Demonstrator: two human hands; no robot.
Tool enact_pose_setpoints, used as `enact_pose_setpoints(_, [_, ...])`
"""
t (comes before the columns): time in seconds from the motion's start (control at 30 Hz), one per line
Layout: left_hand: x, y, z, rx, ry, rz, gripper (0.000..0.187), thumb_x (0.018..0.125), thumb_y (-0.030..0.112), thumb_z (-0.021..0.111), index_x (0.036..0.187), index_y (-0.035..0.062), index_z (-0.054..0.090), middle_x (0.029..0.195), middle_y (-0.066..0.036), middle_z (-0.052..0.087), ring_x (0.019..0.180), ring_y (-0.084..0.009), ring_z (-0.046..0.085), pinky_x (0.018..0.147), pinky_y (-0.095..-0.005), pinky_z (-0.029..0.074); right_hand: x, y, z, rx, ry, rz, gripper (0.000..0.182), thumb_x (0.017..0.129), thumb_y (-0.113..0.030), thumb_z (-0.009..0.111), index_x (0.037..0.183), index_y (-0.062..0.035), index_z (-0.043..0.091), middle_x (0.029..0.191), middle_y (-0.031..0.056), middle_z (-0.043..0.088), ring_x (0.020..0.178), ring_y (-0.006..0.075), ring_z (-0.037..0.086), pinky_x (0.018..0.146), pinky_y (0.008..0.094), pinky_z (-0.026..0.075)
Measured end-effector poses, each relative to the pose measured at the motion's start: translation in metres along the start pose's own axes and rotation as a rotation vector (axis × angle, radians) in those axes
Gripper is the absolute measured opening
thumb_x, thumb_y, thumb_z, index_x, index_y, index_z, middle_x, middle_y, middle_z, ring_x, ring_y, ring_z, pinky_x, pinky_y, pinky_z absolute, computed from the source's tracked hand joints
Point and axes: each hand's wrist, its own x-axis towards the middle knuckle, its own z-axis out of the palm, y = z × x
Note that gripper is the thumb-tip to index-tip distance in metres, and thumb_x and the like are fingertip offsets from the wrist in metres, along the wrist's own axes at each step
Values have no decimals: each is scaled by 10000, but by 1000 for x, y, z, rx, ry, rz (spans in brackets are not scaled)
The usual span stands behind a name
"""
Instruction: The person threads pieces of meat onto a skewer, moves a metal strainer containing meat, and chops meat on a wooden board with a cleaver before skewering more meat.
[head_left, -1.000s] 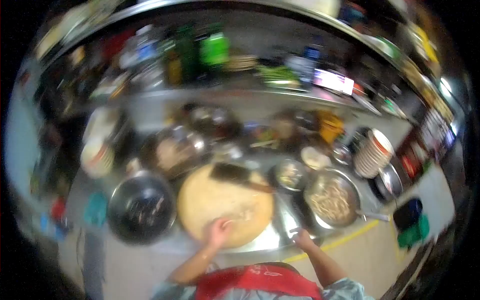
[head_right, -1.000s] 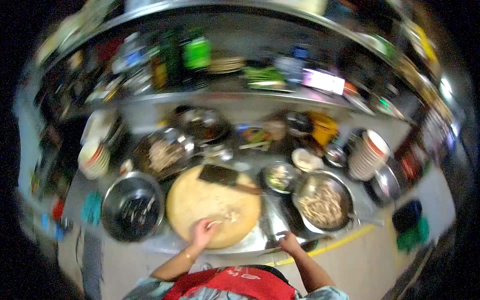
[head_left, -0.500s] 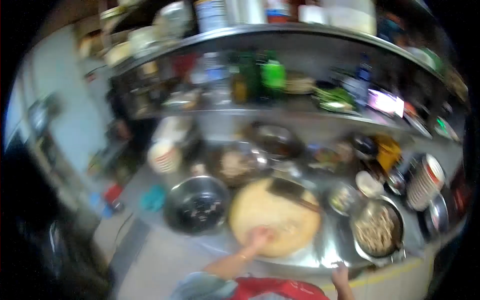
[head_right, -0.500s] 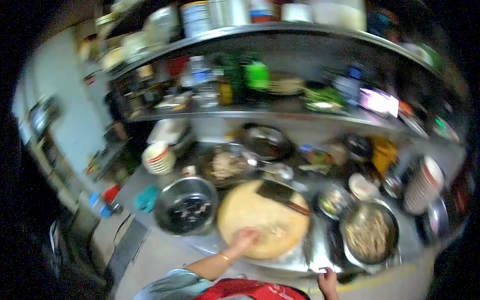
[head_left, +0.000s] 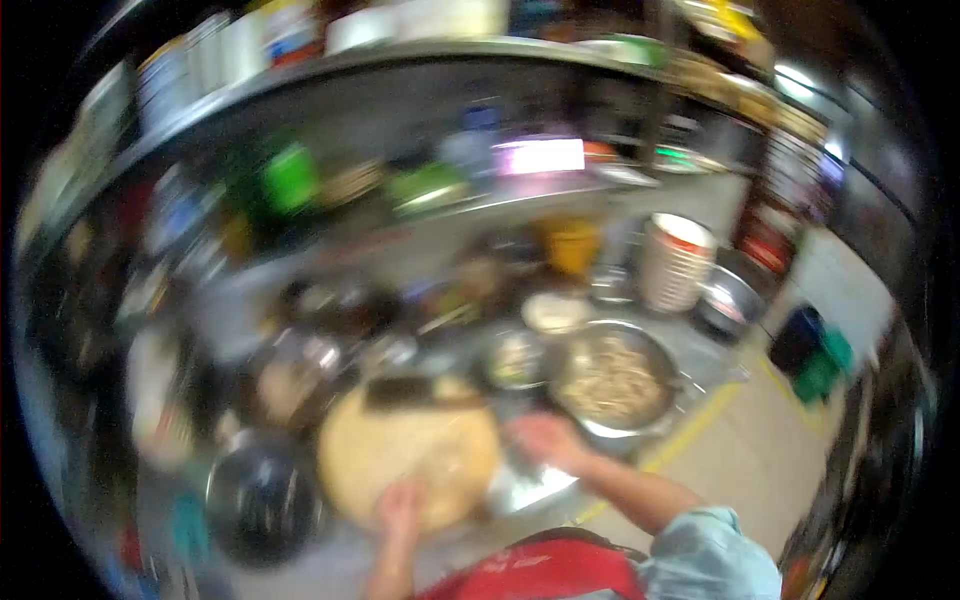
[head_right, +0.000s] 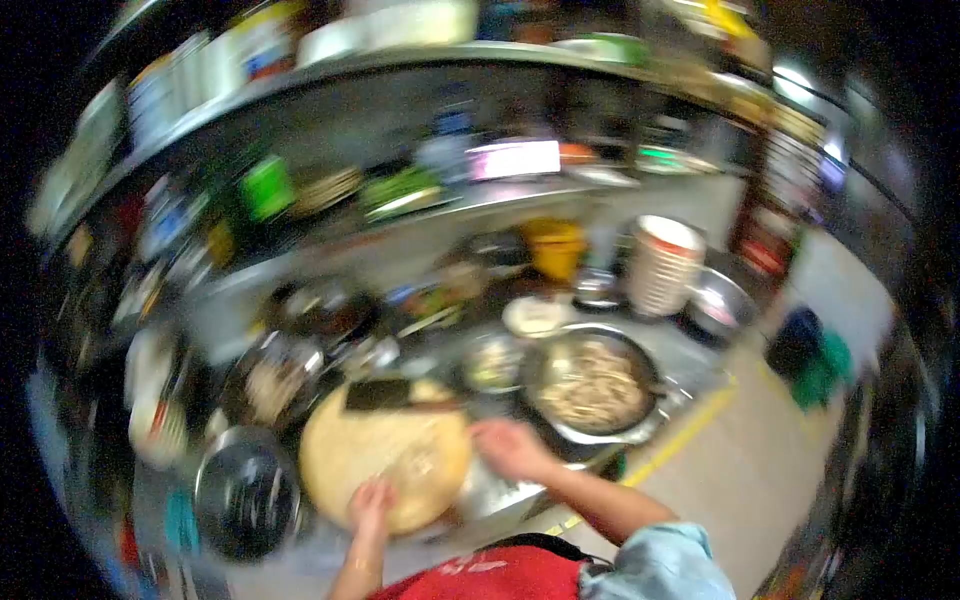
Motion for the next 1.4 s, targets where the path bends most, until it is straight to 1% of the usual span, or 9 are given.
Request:
enact_pose_setpoints(0.07, [11,-9,-15,18,-42,-51,105,862,65,608,845,105,512,741,-23,551,626,-139,534,547,-267,460,-13,18,21,-124,10,-217,249,910,-170,506,1127,-79,585,861,17,618,672,67,529,606,243,469])
enact_pose_setpoints(0.1, [20,-12,-28,22,-164,-101,102,899,134,565,989,91,544,937,-64,607,848,-181,587,730,-302,490,-14,35,24,-51,-6,-158,229,910,-178,502,1095,-84,599,790,2,608,594,69,522,560,245,463])
enact_pose_setpoints(0.17, [3,15,-19,848,-326,363,379,866,297,556,1160,59,574,1117,-115,577,977,-251,541,801,-361,466,-18,51,19,-19,-28,-189,175,910,-190,481,969,-73,596,699,-4,573,567,67,514,516,244,440])
enact_pose_setpoints(0.27, [-5,42,15,425,-158,-321,401,873,288,567,1200,56,542,1126,-106,556,989,-238,515,816,-354,450,-36,78,0,-40,-15,-110,213,922,-240,478,1028,-97,594,758,-24,575,665,71,515,588,250,450])
enact_pose_setpoints(0.57, [20,-5,-28,46,-446,-243,505,923,289,493,1355,65,358,1152,-96,512,994,-202,490,858,-358,439,-90,55,-20,111,302,-113,241,913,-207,503,1068,-62,619,688,-32,541,582,47,455,503,234,384])
enact_pose_setpoints(0.67, [26,42,37,-296,-80,-669,157,912,187,478,947,82,590,851,-38,600,786,-156,561,733,-325,501,-88,56,-18,158,344,-196,216,904,-163,505,1027,-32,625,680,-31,537,573,47,453,500,228,382])
enact_pose_setpoints(0.77, [0,87,97,-336,10,-666,140,877,172,525,761,105,565,707,-8,595,660,-140,569,640,-288,513,-89,42,-20,116,335,-206,214,904,-156,486,1009,-34,627,664,-38,527,553,38,442,487,214,369])
enact_pose_setpoints(0.93, [16,56,67,-476,-180,-566,433,950,303,448,1314,71,411,1417,-42,376,1348,-174,255,1100,-315,201,-92,-2,-16,212,247,-164,234,909,-170,470,1025,-44,631,618,-46,491,502,41,413,458,208,343])
enact_pose_setpoints(1.4, [-11,150,103,-684,-170,-442,422,937,282,483,1224,-25,439,1248,-132,526,1128,-236,530,977,-361,430,-87,-29,32,97,-148,1,240,924,-50,442,1098,-16,604,599,-48,487,510,20,410,472,183,340])
